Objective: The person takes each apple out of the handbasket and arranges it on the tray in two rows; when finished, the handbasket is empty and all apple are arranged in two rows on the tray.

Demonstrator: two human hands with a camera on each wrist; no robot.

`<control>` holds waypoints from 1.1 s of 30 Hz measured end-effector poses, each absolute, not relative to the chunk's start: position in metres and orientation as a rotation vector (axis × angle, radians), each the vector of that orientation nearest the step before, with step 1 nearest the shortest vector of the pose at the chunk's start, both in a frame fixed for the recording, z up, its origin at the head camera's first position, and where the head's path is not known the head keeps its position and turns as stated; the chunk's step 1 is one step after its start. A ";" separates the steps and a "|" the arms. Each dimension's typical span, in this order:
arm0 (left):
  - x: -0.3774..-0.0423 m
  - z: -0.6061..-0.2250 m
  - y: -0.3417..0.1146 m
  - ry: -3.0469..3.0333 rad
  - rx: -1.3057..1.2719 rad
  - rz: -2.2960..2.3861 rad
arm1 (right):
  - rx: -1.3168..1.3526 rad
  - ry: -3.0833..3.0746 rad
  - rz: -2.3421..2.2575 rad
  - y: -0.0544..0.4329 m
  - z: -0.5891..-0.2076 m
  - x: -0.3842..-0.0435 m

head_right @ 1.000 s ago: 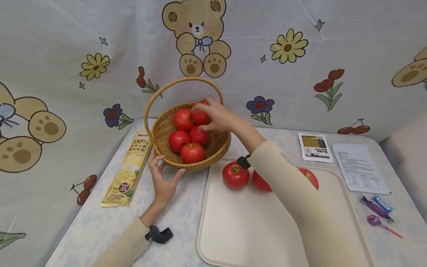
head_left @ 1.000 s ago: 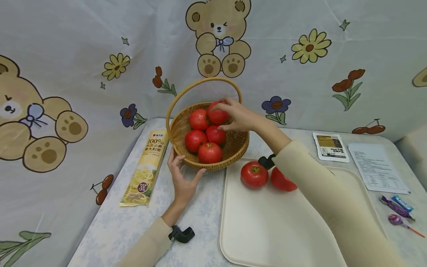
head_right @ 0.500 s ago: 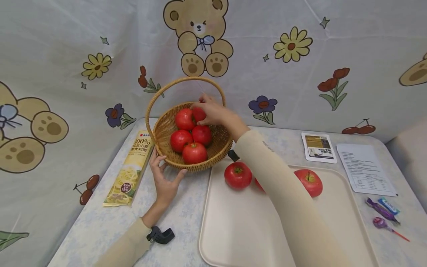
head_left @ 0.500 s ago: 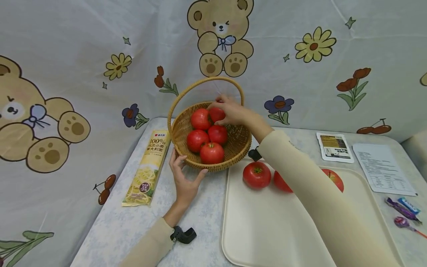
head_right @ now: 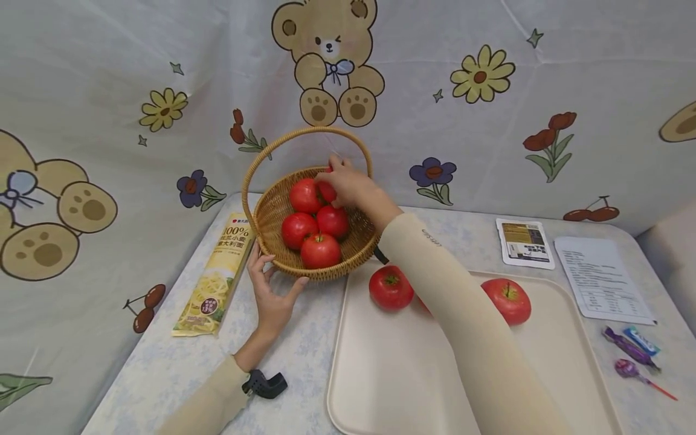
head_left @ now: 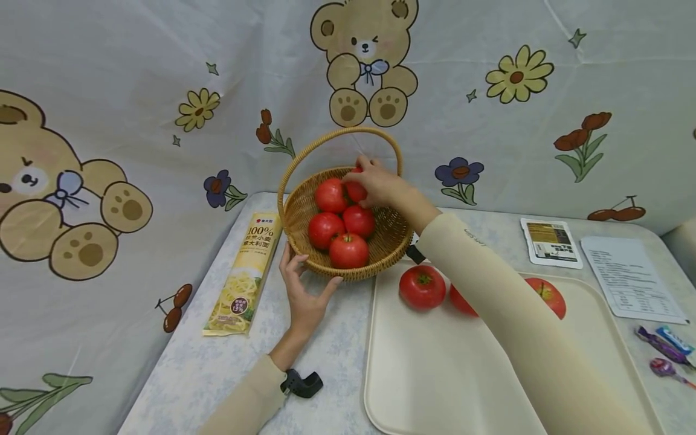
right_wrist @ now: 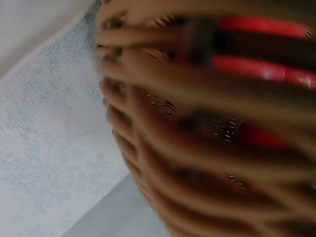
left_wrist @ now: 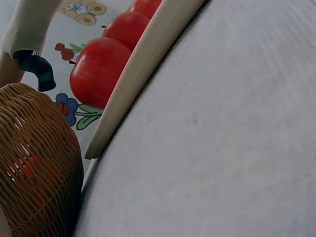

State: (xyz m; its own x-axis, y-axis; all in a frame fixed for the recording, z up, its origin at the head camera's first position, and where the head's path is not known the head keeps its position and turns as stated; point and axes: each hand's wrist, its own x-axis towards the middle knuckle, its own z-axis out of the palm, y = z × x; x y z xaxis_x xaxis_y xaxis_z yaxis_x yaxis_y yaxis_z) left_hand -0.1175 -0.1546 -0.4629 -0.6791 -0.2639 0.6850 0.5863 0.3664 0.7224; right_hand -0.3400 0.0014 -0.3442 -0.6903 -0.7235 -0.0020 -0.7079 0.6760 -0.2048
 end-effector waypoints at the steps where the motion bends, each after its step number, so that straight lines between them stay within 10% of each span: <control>1: -0.117 -0.463 -0.155 -1.865 -0.278 -1.409 | -1.205 2.811 -0.275 0.001 -0.344 -0.340; 20: -0.117 -0.466 -0.153 -1.877 -0.244 -1.411 | -1.497 2.713 -1.003 0.049 -0.314 -0.268; 33: -0.115 -0.462 -0.153 -1.871 -0.252 -1.432 | -1.233 2.851 -1.353 0.172 -0.328 -0.204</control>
State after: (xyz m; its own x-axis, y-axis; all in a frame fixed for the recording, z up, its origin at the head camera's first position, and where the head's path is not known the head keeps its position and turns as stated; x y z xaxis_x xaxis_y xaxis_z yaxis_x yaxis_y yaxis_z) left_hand -0.1150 -0.1527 -0.4624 -0.6971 -0.2773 0.6612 0.5657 0.3539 0.7448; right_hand -0.2040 0.1718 -0.3282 -0.7089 -0.5057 0.4916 -0.7007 0.4251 -0.5730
